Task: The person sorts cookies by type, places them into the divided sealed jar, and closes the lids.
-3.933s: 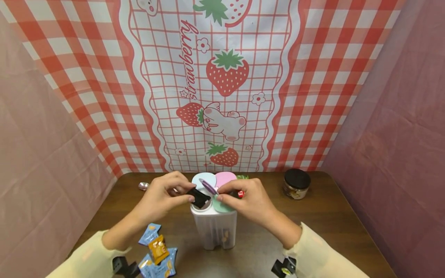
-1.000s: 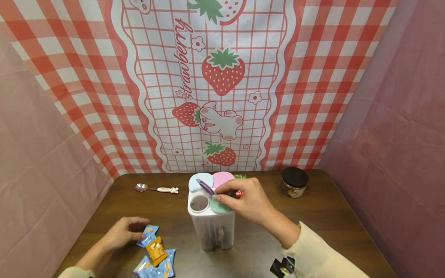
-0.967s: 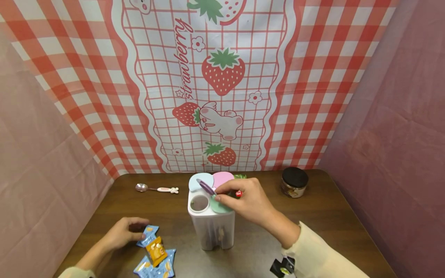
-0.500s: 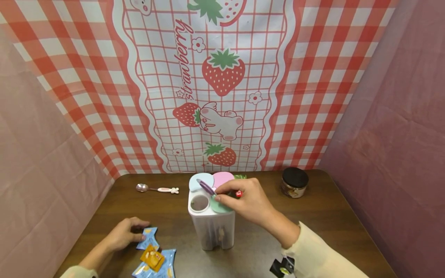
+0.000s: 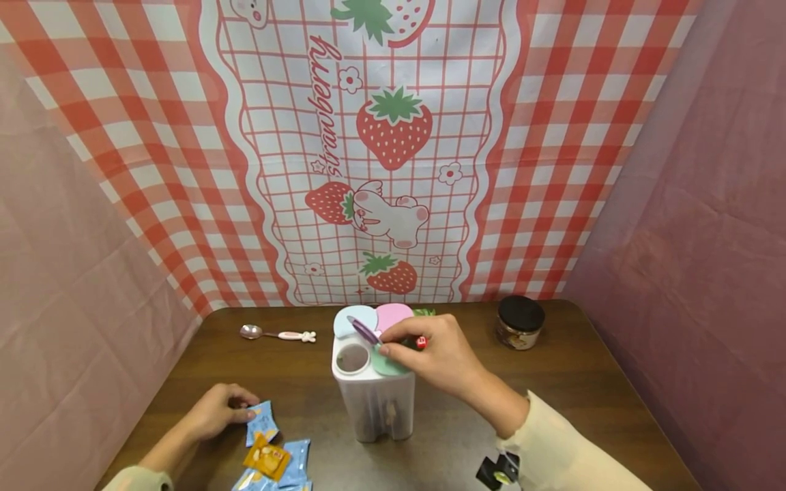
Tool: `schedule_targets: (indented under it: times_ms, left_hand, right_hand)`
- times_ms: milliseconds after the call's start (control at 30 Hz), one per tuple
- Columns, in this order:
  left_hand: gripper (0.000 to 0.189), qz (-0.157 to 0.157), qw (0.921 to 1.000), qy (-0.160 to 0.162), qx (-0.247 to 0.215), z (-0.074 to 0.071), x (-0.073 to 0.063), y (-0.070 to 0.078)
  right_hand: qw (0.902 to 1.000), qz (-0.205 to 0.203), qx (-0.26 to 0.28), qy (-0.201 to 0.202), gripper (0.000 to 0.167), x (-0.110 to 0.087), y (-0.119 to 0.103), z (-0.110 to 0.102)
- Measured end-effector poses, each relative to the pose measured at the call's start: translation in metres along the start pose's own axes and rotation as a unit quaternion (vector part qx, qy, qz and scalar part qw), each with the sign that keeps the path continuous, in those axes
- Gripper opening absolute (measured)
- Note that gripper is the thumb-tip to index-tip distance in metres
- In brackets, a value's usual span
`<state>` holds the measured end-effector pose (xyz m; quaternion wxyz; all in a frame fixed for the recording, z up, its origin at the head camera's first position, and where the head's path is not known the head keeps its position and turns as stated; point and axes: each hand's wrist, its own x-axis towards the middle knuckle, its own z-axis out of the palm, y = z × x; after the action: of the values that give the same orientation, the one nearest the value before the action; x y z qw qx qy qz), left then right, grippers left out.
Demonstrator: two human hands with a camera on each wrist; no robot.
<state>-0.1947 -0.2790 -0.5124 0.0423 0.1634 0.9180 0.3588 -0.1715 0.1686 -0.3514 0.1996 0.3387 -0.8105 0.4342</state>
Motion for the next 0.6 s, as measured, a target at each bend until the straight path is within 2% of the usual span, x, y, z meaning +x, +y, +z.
schedule_targets:
  times_ms: [100, 333, 600]
  left_hand:
    - [0.012, -0.015, 0.9999, 0.001, -0.008, -0.0003, -0.0007, -0.0001]
    - [0.008, -0.033, 0.9987, -0.009, -0.038, -0.0004, -0.0015, -0.0015]
    - [0.016, -0.022, 0.9958, -0.037, -0.081, -0.0013, -0.0027, -0.0033]
  right_hand:
    - [1.0000, 0.003, 0.000, 0.000, 0.015, -0.0001, -0.0001, 0.0002]
    - [1.0000, -0.001, 0.000, 0.002, 0.014, -0.0002, -0.0004, 0.0007]
    - [1.0000, -0.001, -0.005, 0.002, 0.014, 0.0003, -0.0004, 0.0001]
